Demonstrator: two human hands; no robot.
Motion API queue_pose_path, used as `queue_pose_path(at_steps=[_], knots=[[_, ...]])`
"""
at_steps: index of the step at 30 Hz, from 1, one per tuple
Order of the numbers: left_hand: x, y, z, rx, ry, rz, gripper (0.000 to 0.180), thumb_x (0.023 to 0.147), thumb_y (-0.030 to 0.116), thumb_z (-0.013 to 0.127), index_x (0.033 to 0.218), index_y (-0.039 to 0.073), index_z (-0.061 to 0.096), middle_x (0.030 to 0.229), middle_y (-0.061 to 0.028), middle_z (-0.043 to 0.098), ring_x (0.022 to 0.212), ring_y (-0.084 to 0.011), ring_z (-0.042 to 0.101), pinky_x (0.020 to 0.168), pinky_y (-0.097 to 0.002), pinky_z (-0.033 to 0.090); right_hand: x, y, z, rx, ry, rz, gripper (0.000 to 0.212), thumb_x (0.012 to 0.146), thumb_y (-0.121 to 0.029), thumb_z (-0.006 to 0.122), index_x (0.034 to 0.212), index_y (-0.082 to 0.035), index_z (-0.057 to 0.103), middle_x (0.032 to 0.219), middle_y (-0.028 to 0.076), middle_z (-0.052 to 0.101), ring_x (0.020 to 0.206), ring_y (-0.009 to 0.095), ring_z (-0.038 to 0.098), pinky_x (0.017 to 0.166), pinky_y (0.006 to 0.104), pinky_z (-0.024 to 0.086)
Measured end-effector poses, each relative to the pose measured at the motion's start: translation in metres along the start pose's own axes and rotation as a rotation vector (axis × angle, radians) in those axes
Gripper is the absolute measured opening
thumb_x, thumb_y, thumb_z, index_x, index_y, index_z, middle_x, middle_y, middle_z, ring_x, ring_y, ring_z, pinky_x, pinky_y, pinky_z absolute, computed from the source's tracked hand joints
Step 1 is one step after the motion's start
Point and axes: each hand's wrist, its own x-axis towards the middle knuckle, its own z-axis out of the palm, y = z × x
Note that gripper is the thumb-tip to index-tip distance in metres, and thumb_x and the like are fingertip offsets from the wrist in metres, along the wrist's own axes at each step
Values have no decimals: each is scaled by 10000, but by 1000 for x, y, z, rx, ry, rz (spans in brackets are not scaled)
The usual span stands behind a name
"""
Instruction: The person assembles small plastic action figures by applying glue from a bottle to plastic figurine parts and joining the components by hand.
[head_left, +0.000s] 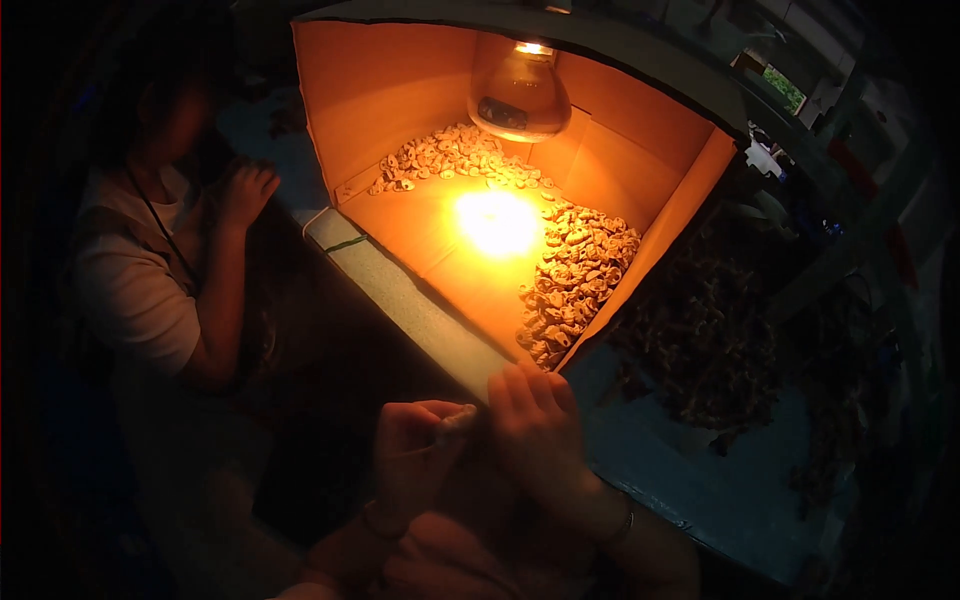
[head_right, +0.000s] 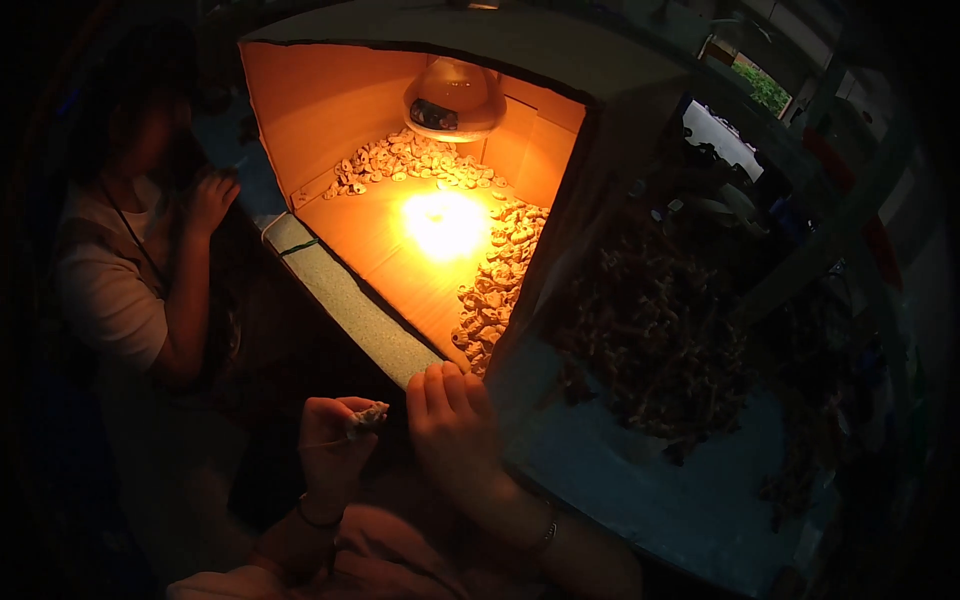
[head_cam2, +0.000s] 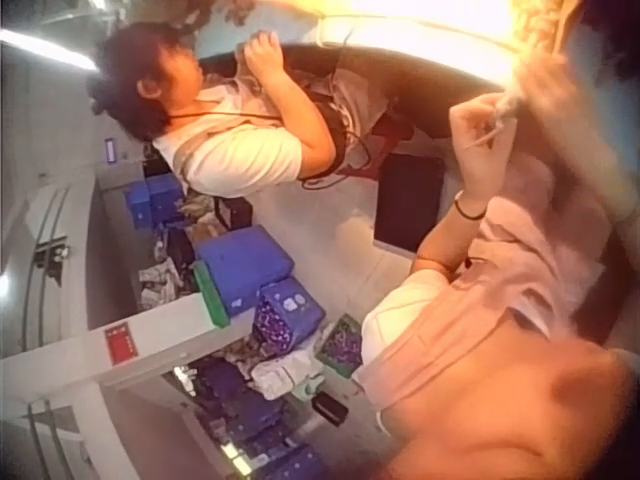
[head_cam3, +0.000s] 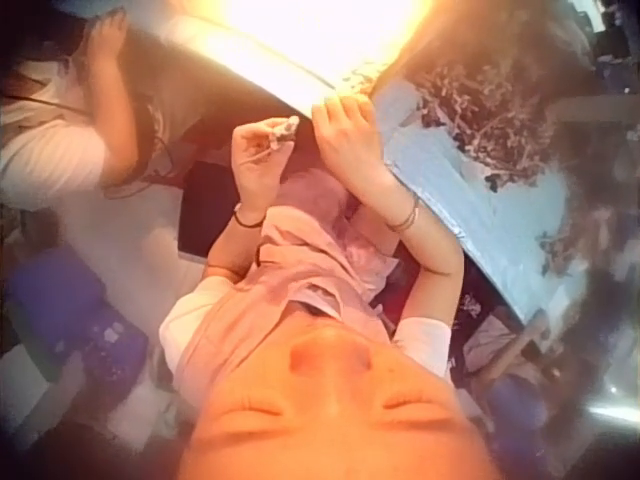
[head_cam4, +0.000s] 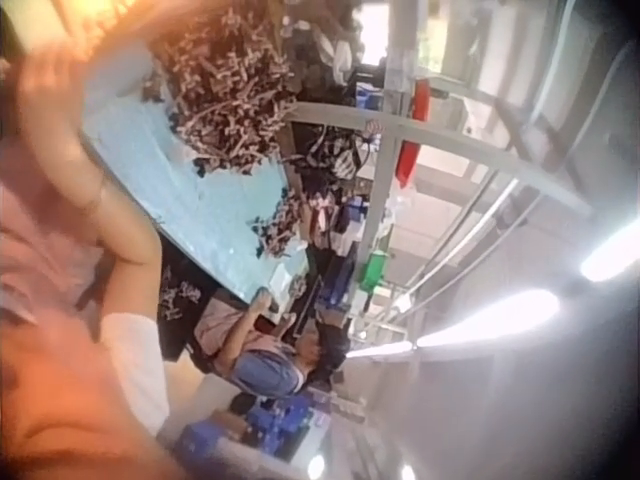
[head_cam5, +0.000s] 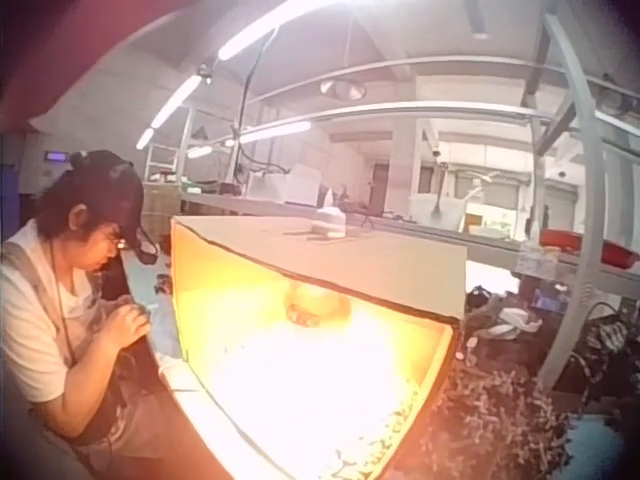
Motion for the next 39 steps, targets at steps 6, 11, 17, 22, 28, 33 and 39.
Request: queue_pose_path(at_steps=[6,11,17,22,28,33,39], knots=[[-4,8,-16,7,67,-71,276,807,-63,605,986,44,425,1007,-153,586,914,-171,586,817,-280,493,43,18,49,-710,-174,40,101,686,-112,528,741,-45,579,798,99,495,871,257,463,879,368,299],[-2,5,-12,-32,37,-174,295,791,-36,613,1000,54,426,1029,-141,575,991,-224,582,885,-349,476,43,21,47,-467,-196,60,164,708,-196,548,735,-73,653,765,72,521,869,226,482,862,361,264],[4,-6,-7,-122,20,-272,268,817,-19,594,1015,56,430,1029,-132,586,1000,-228,591,880,-357,482,41,26,65,-532,-60,5,159,684,-204,560,704,-69,641,765,82,497,838,228,475,822,357,286],[6,3,-5,-100,44,-334,242,837,48,603,1016,54,440,1009,-130,599,984,-231,599,860,-342,487,54,27,57,-200,-214,52,170,674,-194,558,719,-40,613,771,97,517,800,225,495,760,319,341],[3,8,-5,-202,68,-474,254,845,101,607,1036,36,452,1013,-144,604,921,-230,619,799,-330,498,26,22,22,592,305,88,133,754,-81,640,872,-44,593,720,71,587,638,195,574,590,319,447],[-5,9,10,-347,-135,-525,297,834,118,627,1048,29,441,1011,-145,603,896,-225,620,793,-332,496,-18,14,-17,1149,308,411,177,771,-13,660,933,-53,601,849,102,645,743,203,639,623,290,505],[-11,4,34,-396,-272,-565,311,836,102,627,1058,23,425,1013,-135,604,919,-209,617,817,-321,494,-48,28,-42,911,292,290,231,737,20,654,952,-54,617,890,94,651,798,226,641,663,292,510]])
